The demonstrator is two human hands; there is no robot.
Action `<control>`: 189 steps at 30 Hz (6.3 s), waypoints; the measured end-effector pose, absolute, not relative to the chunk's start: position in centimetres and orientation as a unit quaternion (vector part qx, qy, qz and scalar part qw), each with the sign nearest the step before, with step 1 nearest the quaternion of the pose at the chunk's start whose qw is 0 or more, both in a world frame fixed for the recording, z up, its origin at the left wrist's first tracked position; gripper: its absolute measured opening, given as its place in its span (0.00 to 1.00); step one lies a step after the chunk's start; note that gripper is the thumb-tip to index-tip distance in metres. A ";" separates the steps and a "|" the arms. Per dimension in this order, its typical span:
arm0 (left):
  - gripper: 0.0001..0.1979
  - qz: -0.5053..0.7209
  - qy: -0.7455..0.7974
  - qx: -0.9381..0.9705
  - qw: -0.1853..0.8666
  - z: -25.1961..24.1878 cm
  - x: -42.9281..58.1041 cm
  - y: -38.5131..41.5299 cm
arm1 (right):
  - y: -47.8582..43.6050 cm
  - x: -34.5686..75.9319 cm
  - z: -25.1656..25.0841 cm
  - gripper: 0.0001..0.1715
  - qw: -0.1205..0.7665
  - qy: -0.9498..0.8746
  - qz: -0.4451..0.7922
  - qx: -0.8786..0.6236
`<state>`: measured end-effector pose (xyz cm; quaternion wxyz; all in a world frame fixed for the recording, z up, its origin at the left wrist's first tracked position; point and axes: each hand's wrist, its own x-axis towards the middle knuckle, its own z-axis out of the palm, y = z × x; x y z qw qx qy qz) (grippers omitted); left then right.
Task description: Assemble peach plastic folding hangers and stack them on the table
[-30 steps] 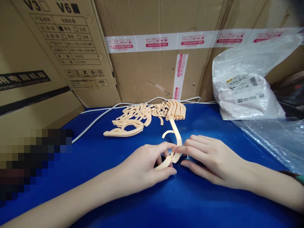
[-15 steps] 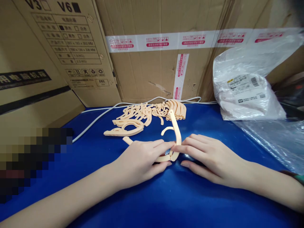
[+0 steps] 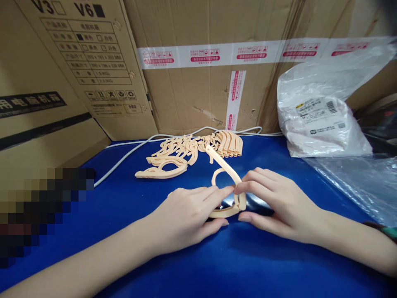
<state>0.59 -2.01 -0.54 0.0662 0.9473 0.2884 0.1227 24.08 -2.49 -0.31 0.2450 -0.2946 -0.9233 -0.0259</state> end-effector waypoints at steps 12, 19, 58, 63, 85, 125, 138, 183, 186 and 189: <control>0.16 0.137 0.249 0.958 -0.036 -1.0 0.7 -1.9 | -1.6 24.3 -1.0 0.02 0.276 -0.867 0.032 -0.414; 0.08 0.132 0.315 0.940 0.011 -0.4 0.6 -1.5 | -1.3 24.4 -1.2 0.02 0.232 -0.871 -0.089 -0.424; 0.08 0.083 0.326 0.941 0.034 -0.1 0.7 -1.5 | -0.2 25.1 -2.0 0.05 0.200 -0.860 0.032 -0.469; 0.08 0.084 0.329 0.940 0.036 0.0 0.7 -1.4 | -0.2 25.0 -2.1 0.05 0.203 -0.860 0.026 -0.467; 0.20 0.050 0.615 0.779 -0.111 3.3 1.4 11.0 | -1.8 24.2 -1.1 0.11 0.187 -0.933 0.051 -0.304; 0.14 0.147 0.410 0.895 0.092 1.2 0.4 -1.5 | -2.6 24.1 -0.7 0.10 0.205 -0.926 0.018 -0.316; 0.18 0.088 0.428 0.882 0.179 1.2 1.0 -1.5 | -2.2 24.2 -1.0 0.19 0.176 -0.940 -0.032 -0.291; 0.13 -0.021 0.322 0.945 -0.057 0.2 0.8 -1.3 | -2.2 24.1 -1.4 0.19 0.143 -0.944 -0.022 -0.296; 0.13 -0.016 0.302 0.949 -0.090 -0.1 0.8 -1.2 | -2.1 24.1 -1.4 0.21 0.138 -0.943 -0.010 -0.302; 0.14 -0.006 0.291 0.950 -0.115 -0.3 0.7 -1.2 | -2.0 24.2 -1.5 0.21 0.137 -0.944 0.003 -0.301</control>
